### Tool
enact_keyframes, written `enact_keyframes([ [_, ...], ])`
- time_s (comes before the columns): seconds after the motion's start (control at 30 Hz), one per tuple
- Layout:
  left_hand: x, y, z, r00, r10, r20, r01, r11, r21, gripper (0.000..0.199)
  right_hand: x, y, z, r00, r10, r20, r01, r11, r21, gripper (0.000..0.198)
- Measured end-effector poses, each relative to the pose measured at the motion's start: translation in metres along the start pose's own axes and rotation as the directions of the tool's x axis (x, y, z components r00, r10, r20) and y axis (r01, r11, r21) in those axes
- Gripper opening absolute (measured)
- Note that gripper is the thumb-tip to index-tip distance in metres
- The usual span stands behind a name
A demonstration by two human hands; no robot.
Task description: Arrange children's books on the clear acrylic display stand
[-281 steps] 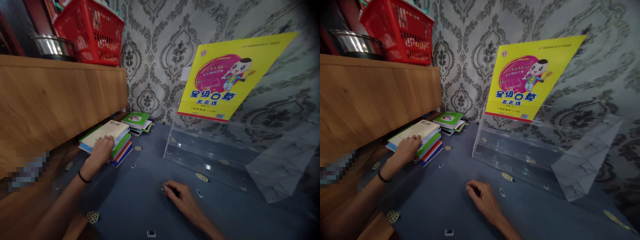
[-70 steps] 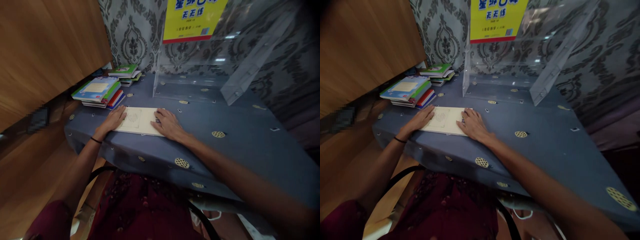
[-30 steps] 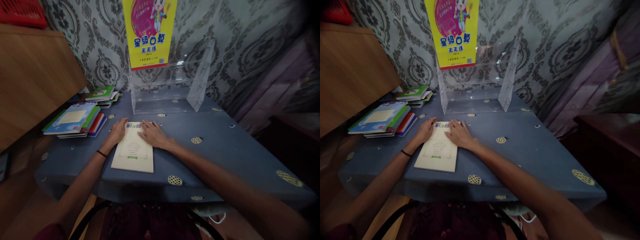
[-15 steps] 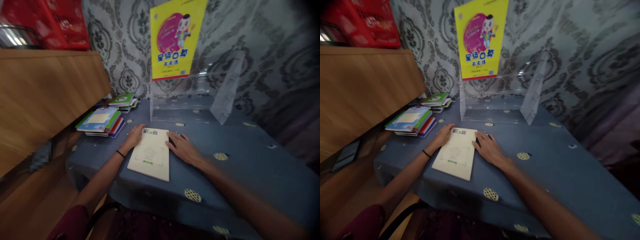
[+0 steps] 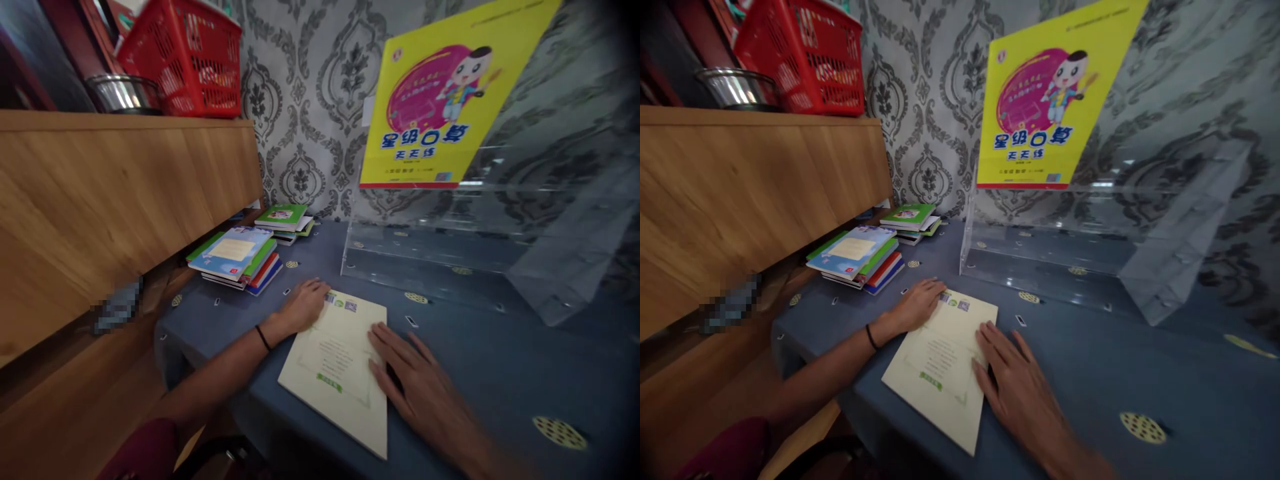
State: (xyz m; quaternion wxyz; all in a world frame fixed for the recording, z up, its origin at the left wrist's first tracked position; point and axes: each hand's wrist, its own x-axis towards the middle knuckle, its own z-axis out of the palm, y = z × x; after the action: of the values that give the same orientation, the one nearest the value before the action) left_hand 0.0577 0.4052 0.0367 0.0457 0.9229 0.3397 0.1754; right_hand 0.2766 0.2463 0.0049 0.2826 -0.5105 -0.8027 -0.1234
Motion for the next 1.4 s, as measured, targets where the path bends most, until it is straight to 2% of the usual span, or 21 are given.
enact_keyframes([
  [0.13,-0.001,0.004,-0.004,1.0,0.008,0.003,-0.008,0.999,0.032,0.037,-0.01,-0.019,-0.015,0.993,-0.115,-0.038,0.117,0.991,0.06,0.061],
  [0.23,-0.002,0.008,-0.011,0.999,0.036,0.013,-0.037,0.997,0.072,0.038,-0.015,-0.028,-0.027,0.985,-0.175,-0.001,0.174,0.979,0.11,0.076],
  [0.33,-0.005,0.017,-0.016,0.996,0.081,0.047,-0.087,0.988,0.128,0.038,-0.017,-0.031,-0.034,0.979,-0.205,0.018,0.201,0.971,0.133,0.079],
  [0.47,-0.016,0.035,-0.017,0.967,0.241,0.083,-0.245,0.969,0.038,0.034,-0.016,-0.039,-0.038,0.988,-0.154,0.03,0.146,0.971,0.19,0.073],
  [0.57,-0.023,0.045,-0.016,0.941,0.318,0.118,-0.315,0.948,-0.051,0.037,-0.014,-0.046,-0.043,0.988,-0.117,0.098,0.09,0.965,0.245,0.061],
  [0.7,-0.015,0.047,-0.012,0.921,0.353,0.165,-0.337,0.934,-0.115,0.041,-0.012,-0.048,-0.049,0.981,-0.074,0.18,0.022,0.961,0.275,0.046],
  [0.9,0.008,0.055,-0.004,0.89,0.407,0.203,-0.39,0.913,-0.122,0.044,-0.012,-0.05,-0.054,0.965,-0.053,0.256,-0.022,0.959,0.284,0.042],
  [1.2,0.011,0.059,-0.008,0.888,0.422,0.184,-0.402,0.905,-0.137,0.044,-0.012,-0.047,-0.056,0.962,-0.051,0.27,-0.037,0.949,0.312,0.037],
  [1.3,0.011,0.053,-0.01,0.885,0.431,0.177,-0.413,0.901,-0.132,0.044,-0.007,-0.039,-0.053,0.961,-0.056,0.27,-0.024,0.958,0.286,0.034],
  [1.4,0.012,0.04,-0.009,0.904,0.405,0.138,-0.391,0.913,-0.118,0.042,0.006,-0.025,-0.046,0.961,-0.025,0.274,-0.043,0.97,0.237,0.035],
])
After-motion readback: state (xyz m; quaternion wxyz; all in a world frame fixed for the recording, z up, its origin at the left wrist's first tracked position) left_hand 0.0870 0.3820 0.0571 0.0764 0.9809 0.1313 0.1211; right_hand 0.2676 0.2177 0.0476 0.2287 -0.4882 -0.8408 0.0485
